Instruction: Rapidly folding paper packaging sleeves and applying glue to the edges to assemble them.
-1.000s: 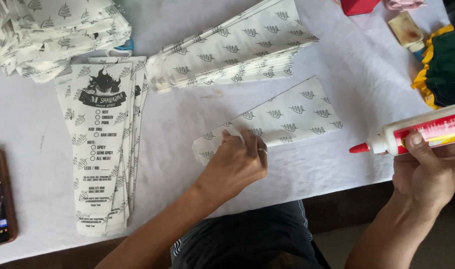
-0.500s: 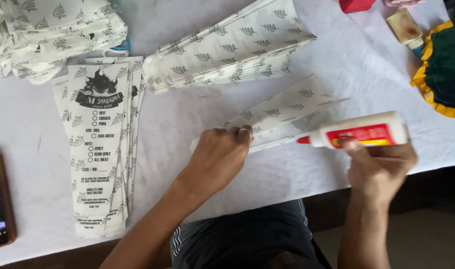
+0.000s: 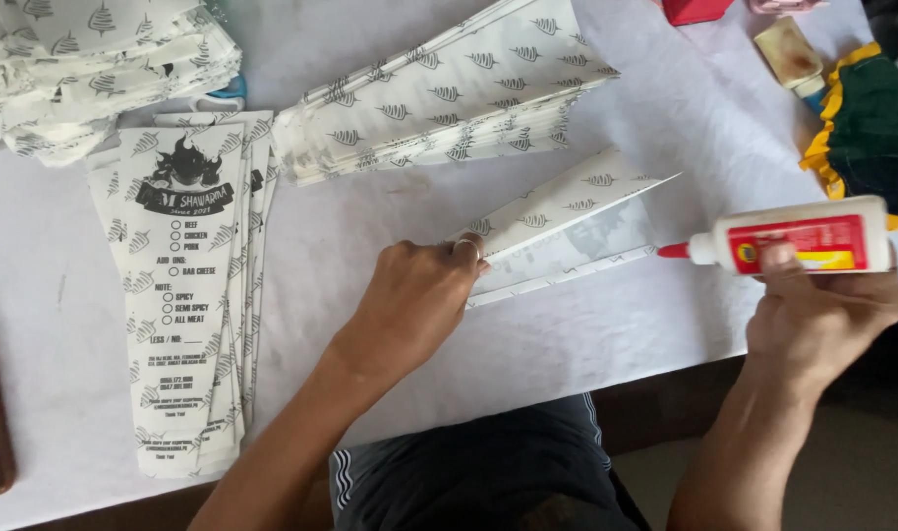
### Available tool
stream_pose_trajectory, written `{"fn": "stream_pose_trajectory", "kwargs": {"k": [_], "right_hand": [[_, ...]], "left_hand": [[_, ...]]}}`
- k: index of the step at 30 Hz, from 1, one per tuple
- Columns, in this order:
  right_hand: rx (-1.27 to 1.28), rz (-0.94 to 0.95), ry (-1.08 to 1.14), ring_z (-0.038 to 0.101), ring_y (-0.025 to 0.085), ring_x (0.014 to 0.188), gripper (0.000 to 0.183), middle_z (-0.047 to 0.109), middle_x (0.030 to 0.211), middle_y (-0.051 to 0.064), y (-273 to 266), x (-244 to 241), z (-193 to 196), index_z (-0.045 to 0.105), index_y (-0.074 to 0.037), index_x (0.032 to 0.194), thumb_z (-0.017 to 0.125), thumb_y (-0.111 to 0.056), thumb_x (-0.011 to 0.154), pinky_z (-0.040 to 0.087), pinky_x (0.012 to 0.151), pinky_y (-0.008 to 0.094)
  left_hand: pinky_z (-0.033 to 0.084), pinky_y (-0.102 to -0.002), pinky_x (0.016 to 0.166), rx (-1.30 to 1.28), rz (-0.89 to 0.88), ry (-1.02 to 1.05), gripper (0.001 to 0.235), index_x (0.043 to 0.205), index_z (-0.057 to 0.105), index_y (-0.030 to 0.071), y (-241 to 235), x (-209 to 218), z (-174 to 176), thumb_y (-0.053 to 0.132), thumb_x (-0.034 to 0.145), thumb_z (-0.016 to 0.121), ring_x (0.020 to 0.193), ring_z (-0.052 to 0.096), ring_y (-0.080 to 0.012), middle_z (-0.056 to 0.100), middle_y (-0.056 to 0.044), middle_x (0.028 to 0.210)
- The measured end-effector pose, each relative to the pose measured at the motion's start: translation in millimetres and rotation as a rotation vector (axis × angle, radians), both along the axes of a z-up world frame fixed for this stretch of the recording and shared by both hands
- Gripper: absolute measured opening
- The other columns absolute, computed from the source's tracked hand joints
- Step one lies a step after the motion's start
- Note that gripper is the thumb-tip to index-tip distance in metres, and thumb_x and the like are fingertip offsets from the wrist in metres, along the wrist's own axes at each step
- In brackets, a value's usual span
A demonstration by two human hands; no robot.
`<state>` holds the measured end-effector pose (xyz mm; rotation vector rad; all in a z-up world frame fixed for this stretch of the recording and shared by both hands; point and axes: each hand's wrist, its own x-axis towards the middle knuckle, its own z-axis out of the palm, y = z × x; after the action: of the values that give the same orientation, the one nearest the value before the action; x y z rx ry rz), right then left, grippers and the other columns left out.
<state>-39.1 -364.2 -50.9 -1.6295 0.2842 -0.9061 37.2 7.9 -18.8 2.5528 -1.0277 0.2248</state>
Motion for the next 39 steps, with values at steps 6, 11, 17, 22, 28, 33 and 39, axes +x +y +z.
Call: {"fn": "stream_pose_trajectory", "kwargs": {"k": [6,11,17,22,28,33,39], "right_hand": [[0.052,0.007,0.035,0.063,0.014,0.091,0.035,0.061,0.093,0.005,-7,0,-5,0.06,-0.003,0.098,0.094,-0.009,0.091,0.062,0.081,0.035],[0.078,0.029,0.037,0.064,0.016,0.09,0.039,0.062,0.093,0.005,12,8,0,0.059,-0.004,0.097,0.095,-0.011,0.085,0.063,0.078,0.037],[0.118,0.18,0.073,0.069,0.014,0.088,0.032,0.07,0.094,0.004,65,10,11,0.067,-0.006,0.098,0.092,-0.017,0.081,0.065,0.087,0.033],[0.06,0.26,0.19,0.064,0.012,0.086,0.031,0.068,0.092,0.001,120,6,16,0.065,-0.009,0.1,0.088,-0.017,0.081,0.056,0.081,0.028],[0.21,0.367,0.233,0.061,0.012,0.086,0.037,0.066,0.092,0.0,184,4,30,0.065,-0.01,0.099,0.09,-0.013,0.071,0.056,0.082,0.028],[0.13,0.421,0.301,0.06,0.01,0.082,0.03,0.066,0.084,0.0,212,2,32,0.063,-0.01,0.091,0.088,-0.01,0.075,0.053,0.077,0.026],[0.151,0.527,0.142,0.065,0.021,0.108,0.044,0.074,0.095,0.018,230,2,-3,0.065,0.0,0.101,0.093,0.002,0.066,0.056,0.096,0.043]], "left_hand": [[0.037,-0.034,0.038,0.026,-0.01,0.016,0.018,0.089,0.064,0.001,0,1,3,0.012,0.103,0.068,0.041,0.058,-0.0237,0.059,-0.004,0.052],[0.039,-0.035,0.039,0.015,-0.014,0.053,0.029,0.078,0.056,0.007,-1,4,1,0.012,0.103,0.07,0.043,0.06,-0.0241,0.057,-0.003,0.052],[0.041,-0.035,0.04,0.018,-0.018,0.105,0.028,0.081,0.058,0.005,1,9,4,0.015,0.104,0.07,0.04,0.055,-0.0182,0.053,0.0,0.049],[0.045,-0.034,0.041,-0.082,-0.021,0.181,0.028,0.08,0.059,0.002,6,16,13,0.013,0.103,0.071,0.036,0.05,-0.017,0.048,0.0,0.047],[0.049,-0.048,0.065,-0.113,0.003,0.317,0.029,0.08,0.056,0.005,15,33,9,0.02,0.102,0.067,0.053,0.057,-0.0356,0.058,-0.006,0.055],[0.045,-0.041,0.064,-0.222,-0.033,0.456,0.038,0.069,0.053,0.003,23,40,16,0.019,0.099,0.07,0.051,0.055,-0.0382,0.056,-0.01,0.054],[0.058,-0.056,0.065,-0.26,-0.028,0.5,0.022,0.085,0.072,-0.003,27,45,23,0.017,0.094,0.069,0.066,0.074,-0.0445,0.071,-0.021,0.064]]}}
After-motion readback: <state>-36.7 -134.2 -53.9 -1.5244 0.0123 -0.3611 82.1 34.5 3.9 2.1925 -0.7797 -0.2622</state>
